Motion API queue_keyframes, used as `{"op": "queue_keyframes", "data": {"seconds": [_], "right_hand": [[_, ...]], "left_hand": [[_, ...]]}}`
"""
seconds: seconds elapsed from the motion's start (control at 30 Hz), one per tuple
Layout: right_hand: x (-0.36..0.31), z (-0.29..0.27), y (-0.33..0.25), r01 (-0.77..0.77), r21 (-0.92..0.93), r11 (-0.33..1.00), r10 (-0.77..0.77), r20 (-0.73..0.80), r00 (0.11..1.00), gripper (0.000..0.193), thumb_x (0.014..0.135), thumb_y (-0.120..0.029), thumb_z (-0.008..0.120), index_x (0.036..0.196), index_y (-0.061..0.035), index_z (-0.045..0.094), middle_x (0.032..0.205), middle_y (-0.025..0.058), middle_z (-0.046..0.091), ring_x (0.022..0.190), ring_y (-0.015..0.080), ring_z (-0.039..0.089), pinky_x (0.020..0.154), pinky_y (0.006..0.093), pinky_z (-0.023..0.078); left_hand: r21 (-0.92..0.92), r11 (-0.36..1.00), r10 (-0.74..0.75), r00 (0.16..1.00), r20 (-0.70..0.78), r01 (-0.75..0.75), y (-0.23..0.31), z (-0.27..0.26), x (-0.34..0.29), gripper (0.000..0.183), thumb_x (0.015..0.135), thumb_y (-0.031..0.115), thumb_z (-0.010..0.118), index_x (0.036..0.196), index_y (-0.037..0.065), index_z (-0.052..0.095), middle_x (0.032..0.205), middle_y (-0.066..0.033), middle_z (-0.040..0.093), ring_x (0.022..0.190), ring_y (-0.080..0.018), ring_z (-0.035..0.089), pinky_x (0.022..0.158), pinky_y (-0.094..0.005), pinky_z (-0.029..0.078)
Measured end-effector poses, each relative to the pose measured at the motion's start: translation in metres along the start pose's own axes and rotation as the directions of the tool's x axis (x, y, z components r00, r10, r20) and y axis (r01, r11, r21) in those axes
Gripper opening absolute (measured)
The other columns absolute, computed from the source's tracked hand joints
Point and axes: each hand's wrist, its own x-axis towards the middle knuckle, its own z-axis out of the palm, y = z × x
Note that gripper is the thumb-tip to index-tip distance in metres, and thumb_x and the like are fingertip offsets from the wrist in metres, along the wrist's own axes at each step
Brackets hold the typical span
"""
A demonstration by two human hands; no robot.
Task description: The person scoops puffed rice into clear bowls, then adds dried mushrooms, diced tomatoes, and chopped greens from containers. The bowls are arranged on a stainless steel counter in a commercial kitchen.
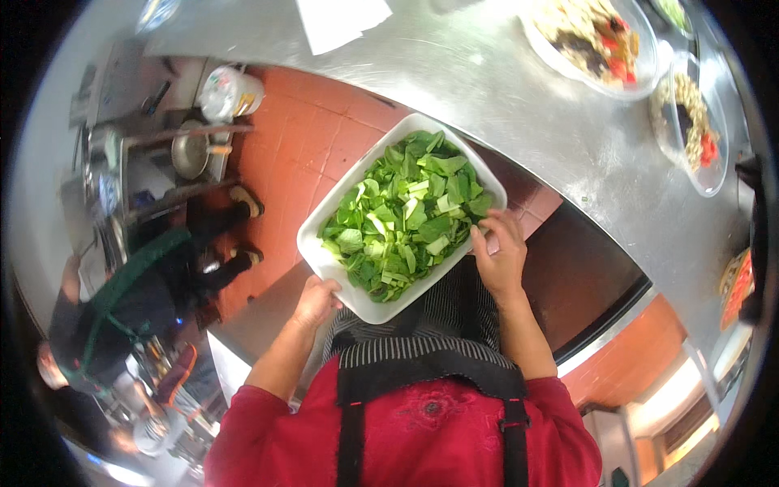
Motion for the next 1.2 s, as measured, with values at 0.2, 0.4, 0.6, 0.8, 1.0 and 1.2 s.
{"op": "queue_keyframes", "data": {"seconds": [0.2, 0.4, 0.6, 0.8, 1.0, 1.2], "right_hand": [[0.025, -0.008, -0.056, 0.497, 0.11, 0.861, -0.499, 0.371, 0.783, 0.037, 0.074, -0.021, 0.067, 0.103, -0.002, 0.055, 0.109, 0.0163, 0.053, 0.091, 0.0309, 0.057, 0.076, 0.0391, 0.048], [0.022, 0.05, -0.095, 0.763, -0.177, 0.622, -0.317, 0.834, 0.452, 0.071, 0.07, -0.029, 0.071, 0.126, -0.0018, 0.038, 0.112, 0.0331, 0.044, 0.063, 0.0252, 0.063, 0.053, 0.0323, 0.052], [0.002, 0.08, -0.078, 0.847, -0.034, 0.531, -0.312, 0.921, 0.233, 0.042, 0.078, -0.007, 0.047, 0.12, -0.0035, 0.046, 0.102, 0.0313, 0.051, 0.065, 0.0283, 0.063, 0.052, 0.0351, 0.051], [0.015, 0.073, -0.059, 0.677, 0.286, 0.679, -0.585, 0.767, 0.264, 0.028, 0.073, -0.002, 0.052, 0.1, -0.0041, 0.059, 0.082, 0.0225, 0.06, 0.071, 0.0325, 0.063, 0.061, 0.0383, 0.051], [0.046, 0.031, -0.046, -0.009, 0.474, 0.881, -0.446, 0.834, 0.324, 0.03, 0.077, 0.004, 0.059, 0.107, 0.002, 0.058, 0.089, 0.0023, 0.064, 0.075, 0.0076, 0.057, 0.069, 0.0226, 0.047], [0.049, -0.036, -0.061, 0.121, 0.512, 0.85, -0.522, 0.79, 0.321, 0.033, 0.076, 0.005, 0.058, 0.109, 0.0015, 0.058, 0.095, 0.0031, 0.064, 0.081, 0.0086, 0.058, 0.073, 0.0233, 0.047]], "left_hand": [[-0.048, 0.987, 0.148, 0.986, -0.074, -0.151, -0.007, 0.022, -0.04, 0.023, 0.073, 0.004, 0.048, 0.09, -0.007, 0.058, 0.075, -0.0119, 0.062, 0.051, -0.0164, 0.056, 0.04, -0.0234, 0.043], [-0.055, 0.982, 0.177, 0.979, -0.099, -0.183, -0.015, 0.037, -0.052, 0.023, 0.073, 0.004, 0.049, 0.089, -0.008, 0.059, 0.074, -0.014, 0.063, 0.051, -0.0185, 0.057, 0.04, -0.0242, 0.044], [-0.136, 0.95, 0.26, 0.954, -0.148, -0.28, -0.034, 0.052, -0.052, 0.021, 0.073, 0.002, 0.049, 0.087, -0.008, 0.06, 0.073, -0.0133, 0.063, 0.051, -0.018, 0.057, 0.04, -0.0237, 0.044], [-0.182, 0.917, 0.315, 0.924, -0.216, -0.355, -0.056, 0.075, -0.055, 0.02, 0.073, 0.002, 0.048, 0.087, -0.008, 0.06, 0.074, -0.0129, 0.063, 0.053, -0.0186, 0.058, 0.041, -0.0241, 0.044], [-0.122, 0.834, 0.487, 0.822, -0.295, -0.538, -0.078, 0.08, -0.053, 0.019, 0.078, 0.004, 0.047, 0.084, -0.009, 0.06, 0.069, -0.0143, 0.062, 0.049, -0.0177, 0.056, 0.043, -0.0253, 0.044], [-0.165, 0.765, 0.552, 0.766, -0.329, -0.623, -0.085, 0.095, -0.065, 0.02, 0.076, 0.004, 0.046, 0.084, -0.01, 0.059, 0.067, -0.0138, 0.06, 0.048, -0.0181, 0.055, 0.04, -0.0255, 0.042]]}}
